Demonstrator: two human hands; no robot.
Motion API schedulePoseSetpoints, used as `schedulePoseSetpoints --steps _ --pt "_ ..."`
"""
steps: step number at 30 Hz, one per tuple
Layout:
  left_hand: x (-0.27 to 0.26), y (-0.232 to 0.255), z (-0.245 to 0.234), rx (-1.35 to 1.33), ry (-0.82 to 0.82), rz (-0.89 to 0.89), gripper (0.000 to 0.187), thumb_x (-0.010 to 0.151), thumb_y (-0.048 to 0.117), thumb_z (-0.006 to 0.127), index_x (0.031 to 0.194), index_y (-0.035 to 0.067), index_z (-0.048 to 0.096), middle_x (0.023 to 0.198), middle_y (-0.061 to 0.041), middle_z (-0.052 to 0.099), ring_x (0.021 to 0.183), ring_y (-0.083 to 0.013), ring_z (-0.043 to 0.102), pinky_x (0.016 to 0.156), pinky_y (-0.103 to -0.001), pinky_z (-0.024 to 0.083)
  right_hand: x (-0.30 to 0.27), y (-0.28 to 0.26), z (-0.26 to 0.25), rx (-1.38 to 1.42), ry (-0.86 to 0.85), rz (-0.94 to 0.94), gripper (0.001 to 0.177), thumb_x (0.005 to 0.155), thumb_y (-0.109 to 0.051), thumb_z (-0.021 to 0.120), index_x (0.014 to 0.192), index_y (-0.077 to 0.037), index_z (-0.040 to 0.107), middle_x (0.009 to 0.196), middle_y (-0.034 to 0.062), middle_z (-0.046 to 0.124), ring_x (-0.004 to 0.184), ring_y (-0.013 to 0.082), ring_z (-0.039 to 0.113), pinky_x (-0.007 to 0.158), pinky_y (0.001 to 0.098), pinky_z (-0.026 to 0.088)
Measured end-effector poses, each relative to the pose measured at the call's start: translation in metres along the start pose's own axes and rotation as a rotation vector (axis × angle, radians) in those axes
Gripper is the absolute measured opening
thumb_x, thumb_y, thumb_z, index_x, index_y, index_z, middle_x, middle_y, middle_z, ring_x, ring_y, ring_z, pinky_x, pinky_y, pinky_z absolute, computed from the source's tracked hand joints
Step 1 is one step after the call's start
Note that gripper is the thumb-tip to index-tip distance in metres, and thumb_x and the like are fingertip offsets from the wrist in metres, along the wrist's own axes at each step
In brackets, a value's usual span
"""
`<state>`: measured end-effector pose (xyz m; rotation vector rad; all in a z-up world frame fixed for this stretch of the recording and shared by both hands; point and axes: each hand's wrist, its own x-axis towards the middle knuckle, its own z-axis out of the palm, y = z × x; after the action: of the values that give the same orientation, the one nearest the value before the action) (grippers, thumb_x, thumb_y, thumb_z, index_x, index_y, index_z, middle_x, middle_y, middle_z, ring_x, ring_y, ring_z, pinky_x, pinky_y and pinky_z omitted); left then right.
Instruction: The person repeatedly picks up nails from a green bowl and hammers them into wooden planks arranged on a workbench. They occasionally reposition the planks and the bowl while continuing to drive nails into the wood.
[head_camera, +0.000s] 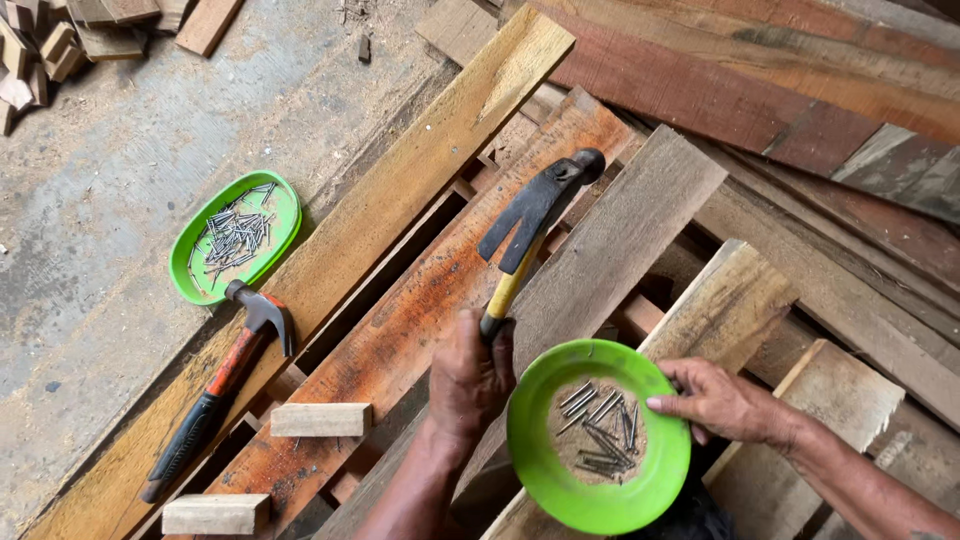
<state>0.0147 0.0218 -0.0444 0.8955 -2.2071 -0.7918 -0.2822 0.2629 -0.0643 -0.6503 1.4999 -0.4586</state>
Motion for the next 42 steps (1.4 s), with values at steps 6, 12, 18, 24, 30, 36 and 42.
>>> schedulePoseSetpoints --steps 6,12,18,24,30,36,42 --pt "0.008 0.0 -0.003 0.333 -0.653 -0.47 0.036 0.129 0.043 0.046 0.108 0.014 0.051 0.071 0.002 0.052 0.056 -0.0179 0.045 0.048 -0.045 0.046 -0.032 0.04 -0.011 0.296 0.184 -0.072 0.037 0.1 -0.008 0.082 0.132 0.01 0.086 0.087 0.0233 0.091 0.054 0.0258 0.078 0.038 0.0336 0.062" --pt "0.002 0.035 0.007 0.031 0.035 0.093 0.021 0.122 0.027 0.055 0.11 0.009 0.054 0.072 -0.003 0.052 0.05 -0.0174 0.041 0.038 -0.043 0.041 -0.044 0.058 0.0 0.454 0.417 -0.157 0.049 0.096 -0.009 0.084 0.141 0.01 0.08 0.089 0.026 0.089 0.06 0.0289 0.076 0.04 0.0353 0.059" --pt "-0.013 -0.025 0.03 0.338 -0.554 -0.258 0.022 0.131 0.032 0.049 0.125 0.012 0.052 0.069 0.001 0.062 0.046 -0.0119 0.047 0.034 -0.035 0.042 -0.023 0.089 -0.017 0.525 0.595 -0.211 0.036 0.094 -0.006 0.087 0.123 0.014 0.079 0.087 0.0262 0.085 0.057 0.0286 0.071 0.035 0.0378 0.055" --pt "-0.004 0.05 0.022 -0.034 0.022 0.092 0.025 0.122 0.026 0.057 0.104 0.012 0.047 0.075 -0.001 0.047 0.055 -0.0158 0.04 0.039 -0.04 0.043 -0.037 0.088 -0.022 0.495 0.788 -0.147 0.038 0.098 -0.001 0.085 0.134 0.011 0.079 0.105 0.0263 0.084 0.062 0.0317 0.068 0.041 0.0408 0.058" --pt "-0.039 -0.013 0.037 0.269 -0.567 -0.281 0.024 0.13 0.033 0.047 0.116 0.014 0.044 0.076 0.001 0.063 0.052 -0.0142 0.047 0.04 -0.039 0.046 -0.078 0.073 -0.031 0.596 0.869 -0.114 0.029 0.107 0.001 0.078 0.134 0.01 0.075 0.117 0.0317 0.085 0.083 0.0386 0.076 0.05 0.0414 0.057" --pt "-0.035 0.045 0.022 0.038 -0.076 -0.13 0.031 0.122 0.036 0.051 0.131 0.007 0.05 0.073 -0.009 0.068 0.051 -0.0275 0.066 0.041 -0.047 0.058 -0.108 0.102 -0.013 0.697 0.975 -0.098 0.033 0.107 0.0 0.078 0.14 0.006 0.077 0.118 0.0266 0.083 0.086 0.0327 0.073 0.054 0.0365 0.056" --pt "-0.025 0.009 0.022 0.342 -0.656 -0.386 0.03 0.133 0.031 0.026 0.116 0.015 0.046 0.077 0.003 0.057 0.058 -0.0117 0.046 0.047 -0.036 0.045 -0.13 0.122 -0.024 0.645 1.029 -0.144 0.037 0.108 -0.006 0.079 0.143 0.003 0.072 0.115 0.0211 0.081 0.084 0.0286 0.07 0.052 0.0378 0.054"
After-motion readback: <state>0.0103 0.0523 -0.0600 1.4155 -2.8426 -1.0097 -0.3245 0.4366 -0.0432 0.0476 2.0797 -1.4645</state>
